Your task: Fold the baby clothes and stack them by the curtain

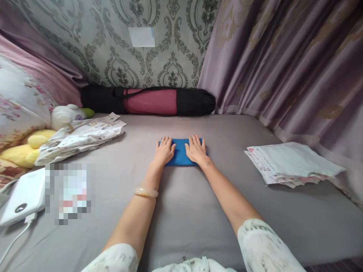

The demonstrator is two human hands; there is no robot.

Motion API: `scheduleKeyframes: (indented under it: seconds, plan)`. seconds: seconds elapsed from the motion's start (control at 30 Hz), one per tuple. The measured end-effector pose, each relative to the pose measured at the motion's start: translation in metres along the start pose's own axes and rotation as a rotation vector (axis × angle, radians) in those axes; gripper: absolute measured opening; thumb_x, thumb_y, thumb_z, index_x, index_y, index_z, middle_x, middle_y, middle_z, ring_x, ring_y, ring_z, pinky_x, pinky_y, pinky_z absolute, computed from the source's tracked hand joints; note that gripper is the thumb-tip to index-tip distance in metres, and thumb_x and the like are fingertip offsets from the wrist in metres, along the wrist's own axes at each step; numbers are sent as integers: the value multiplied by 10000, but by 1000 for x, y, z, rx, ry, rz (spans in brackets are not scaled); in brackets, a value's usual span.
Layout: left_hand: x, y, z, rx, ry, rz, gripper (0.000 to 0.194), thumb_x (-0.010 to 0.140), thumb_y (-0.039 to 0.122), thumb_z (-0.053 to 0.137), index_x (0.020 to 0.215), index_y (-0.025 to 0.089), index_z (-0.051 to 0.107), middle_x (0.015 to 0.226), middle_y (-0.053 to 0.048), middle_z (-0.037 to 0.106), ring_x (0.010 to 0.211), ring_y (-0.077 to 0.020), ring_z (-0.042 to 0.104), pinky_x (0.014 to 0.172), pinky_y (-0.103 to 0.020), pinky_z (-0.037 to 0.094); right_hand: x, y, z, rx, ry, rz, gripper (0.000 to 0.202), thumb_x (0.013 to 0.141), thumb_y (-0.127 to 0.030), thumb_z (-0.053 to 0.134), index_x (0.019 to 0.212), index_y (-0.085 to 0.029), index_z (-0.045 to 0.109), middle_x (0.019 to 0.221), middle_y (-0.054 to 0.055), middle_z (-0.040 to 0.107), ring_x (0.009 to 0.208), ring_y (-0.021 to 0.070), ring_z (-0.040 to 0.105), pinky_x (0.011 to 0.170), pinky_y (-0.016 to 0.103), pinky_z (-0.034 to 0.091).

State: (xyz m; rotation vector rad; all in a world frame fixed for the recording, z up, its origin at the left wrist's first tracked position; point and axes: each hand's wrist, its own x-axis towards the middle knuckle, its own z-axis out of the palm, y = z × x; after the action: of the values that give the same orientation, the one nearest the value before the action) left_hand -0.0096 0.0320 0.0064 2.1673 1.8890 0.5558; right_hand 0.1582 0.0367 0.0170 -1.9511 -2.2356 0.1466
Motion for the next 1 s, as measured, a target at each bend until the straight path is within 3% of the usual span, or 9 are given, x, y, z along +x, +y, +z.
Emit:
scheduleKeyframes:
  seconds: [0.13,0.27,0.4,0.5,0.6,0.73,0.87,1.0]
  plan:
    - [0,1,3,34,-91,-14,555,978,416,331,1463,153,390,1579,-145,297,1481,-298,201,1186,-547,131,0,9,6,-7,-34,28,607,1006,-392,212,1511,-69,312,1602,136,229,1484,267,144,1184,518,73]
    - [-1,0,3,55,-104,-21,539,977,425,334,1457,186,392,1581,-140,298,1479,-297,208,1176,-564,141,1,8,11,3,-15,26,598,1004,-393,232,1499,-73,334,1595,144,251,1470,281,185,1173,522,108]
    - [5,0,-3,124,-40,22,434,980,396,336,1322,213,531,1465,-140,481,1376,-301,398,1158,-566,176,4,10,9,23,89,3,528,1008,-370,261,1393,-94,494,1490,164,439,1378,299,346,1146,523,161]
    - [23,-1,-12,190,-46,34,357,968,318,347,1164,213,627,1272,-146,626,1225,-303,539,1121,-568,234,9,17,7,36,133,-15,464,1013,-295,250,1232,-143,630,1314,155,597,1242,273,479,1142,498,157]
    - [50,-5,-22,223,-139,27,293,895,257,463,1119,226,649,1218,-138,658,1202,-307,558,1085,-551,293,16,27,6,54,146,-20,465,981,-146,243,1223,-180,639,1241,123,641,1201,231,507,1152,451,145]
    - [82,-12,-30,212,-305,-12,273,754,308,612,1001,233,704,1150,-124,699,1142,-315,600,993,-468,422,21,37,6,86,128,-23,500,950,-72,246,1305,-190,578,1331,91,598,1280,204,454,1172,455,98]
    - [97,-15,-33,174,-419,10,240,690,294,646,895,205,731,929,-92,751,868,-235,688,771,-284,511,21,41,3,109,57,-8,490,951,-60,241,1277,-189,584,1318,99,601,1254,211,477,1162,485,119]
    - [102,-16,-35,124,-496,-9,234,661,277,663,862,179,733,901,-82,757,823,-218,686,688,-237,493,21,41,0,84,57,-34,432,989,-125,256,1222,-191,613,1256,115,613,1209,227,492,1153,489,132]
